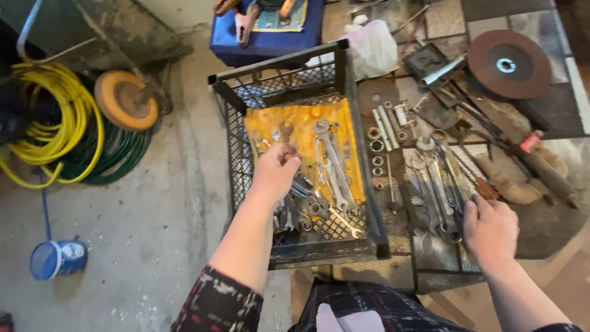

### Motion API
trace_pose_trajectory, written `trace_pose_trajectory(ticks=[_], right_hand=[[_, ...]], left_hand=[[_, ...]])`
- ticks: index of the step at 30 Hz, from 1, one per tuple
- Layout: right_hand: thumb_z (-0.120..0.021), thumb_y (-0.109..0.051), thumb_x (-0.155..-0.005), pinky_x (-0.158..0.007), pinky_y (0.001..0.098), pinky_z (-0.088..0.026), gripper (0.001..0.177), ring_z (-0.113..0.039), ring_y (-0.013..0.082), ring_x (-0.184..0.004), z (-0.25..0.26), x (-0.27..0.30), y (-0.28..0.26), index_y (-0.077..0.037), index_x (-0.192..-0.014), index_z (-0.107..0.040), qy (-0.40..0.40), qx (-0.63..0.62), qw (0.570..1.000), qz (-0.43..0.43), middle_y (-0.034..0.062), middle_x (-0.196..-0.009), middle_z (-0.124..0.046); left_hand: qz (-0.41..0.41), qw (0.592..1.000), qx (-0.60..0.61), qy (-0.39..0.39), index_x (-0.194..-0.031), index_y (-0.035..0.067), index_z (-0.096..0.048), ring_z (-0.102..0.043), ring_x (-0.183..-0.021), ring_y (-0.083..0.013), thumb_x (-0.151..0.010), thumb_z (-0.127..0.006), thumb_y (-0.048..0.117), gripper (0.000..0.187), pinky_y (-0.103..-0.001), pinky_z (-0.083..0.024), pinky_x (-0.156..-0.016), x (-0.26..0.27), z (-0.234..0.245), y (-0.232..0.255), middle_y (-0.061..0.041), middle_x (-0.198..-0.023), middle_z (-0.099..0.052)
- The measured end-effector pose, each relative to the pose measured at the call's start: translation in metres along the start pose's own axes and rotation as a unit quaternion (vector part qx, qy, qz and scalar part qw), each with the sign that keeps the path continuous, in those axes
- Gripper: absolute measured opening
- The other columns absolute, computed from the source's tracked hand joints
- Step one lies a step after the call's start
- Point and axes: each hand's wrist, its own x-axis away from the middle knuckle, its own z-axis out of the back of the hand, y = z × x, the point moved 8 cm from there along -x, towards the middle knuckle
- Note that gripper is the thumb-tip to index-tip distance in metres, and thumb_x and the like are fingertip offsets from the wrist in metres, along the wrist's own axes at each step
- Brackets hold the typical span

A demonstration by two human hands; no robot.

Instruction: The person sorts a collection of metal tools from a black wire basket onto a table, arranging them by type. They briefly walk to a nearby shelf to place a small tool into a white bin before returning to continue sorting the remaining items.

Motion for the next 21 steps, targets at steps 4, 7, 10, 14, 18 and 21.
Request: trace_pose_trajectory(ticks=[4, 7, 10, 14, 18, 21], right_hand=[[-0.052, -0.041, -0.112, -0.092, 0.0495, -0.053, 0.041, -0.068, 0.041, -0.105, -0.008, 0.002, 0.01, -0.015, -0.131, -0.078, -0.025, 0.076, 0.996, -0.044, 0.0175, -0.111, -0.074], [-0.055, -0.038, -0.111, -0.098, 0.0507, -0.05, 0.045, -0.065, 0.0449, -0.109, 0.005, 0.001, 0.003, -0.007, -0.135, -0.076, -0.01, 0.036, 0.998, -0.043, 0.0238, -0.114, -0.073], [-0.06, -0.033, -0.11, -0.102, 0.051, -0.048, 0.043, -0.064, 0.0452, -0.111, 0.026, -0.002, -0.015, 0.0, -0.135, -0.074, 0.035, -0.001, 0.999, -0.012, 0.0242, -0.114, -0.074], [-0.057, -0.031, -0.109, -0.107, 0.0503, -0.043, 0.046, -0.061, 0.0432, -0.12, 0.053, -0.011, -0.041, 0.007, -0.13, -0.071, 0.027, -0.064, 0.998, -0.015, 0.0236, -0.122, -0.074], [-0.059, -0.026, -0.109, -0.109, 0.0486, -0.043, 0.038, -0.061, 0.0403, -0.12, 0.07, -0.013, -0.056, 0.005, -0.128, -0.072, 0.06, -0.098, 0.993, 0.015, 0.0221, -0.122, -0.072], [-0.053, -0.032, -0.111, -0.108, 0.0498, -0.042, 0.046, -0.059, 0.0401, -0.123, 0.078, -0.017, -0.069, 0.004, -0.131, -0.072, 0.03, -0.125, 0.992, 0.004, 0.0252, -0.124, -0.069]], left_hand=[[-0.02, 0.988, -0.151, -0.021, -0.126, 0.011, -0.067, -0.065, -0.105, -0.024, -0.099, -0.055, 0.021, 0.031, -0.039, -0.049, -0.09, -0.006, 0.001, 0.004, -0.005, -0.115, -0.07], [-0.031, 0.96, -0.257, -0.11, -0.118, 0.01, -0.067, -0.068, -0.101, -0.0215, -0.102, -0.057, 0.017, 0.021, -0.035, -0.058, -0.088, 0.017, -0.02, 0.012, -0.007, -0.119, -0.072], [-0.07, 0.885, -0.401, -0.226, -0.123, 0.01, -0.062, -0.067, -0.105, -0.0235, -0.097, -0.067, 0.023, 0.03, -0.035, -0.058, -0.092, 0.036, -0.054, 0.002, -0.009, -0.124, -0.068], [-0.193, 0.774, -0.536, -0.276, -0.142, 0.005, -0.05, -0.063, -0.116, -0.0363, -0.086, -0.075, 0.002, 0.062, -0.048, -0.06, -0.088, 0.023, -0.1, -0.045, -0.018, -0.129, -0.058], [-0.215, 0.753, -0.549, -0.291, -0.14, 0.004, -0.054, -0.068, -0.105, -0.0403, -0.083, -0.06, -0.019, 0.061, -0.049, -0.061, -0.082, 0.023, -0.107, -0.049, -0.019, -0.13, -0.053], [-0.165, 0.791, -0.508, -0.299, -0.141, 0.008, -0.057, -0.069, -0.108, -0.0305, -0.09, -0.065, -0.007, 0.054, -0.04, -0.06, -0.096, 0.044, -0.084, -0.015, -0.014, -0.132, -0.062]])
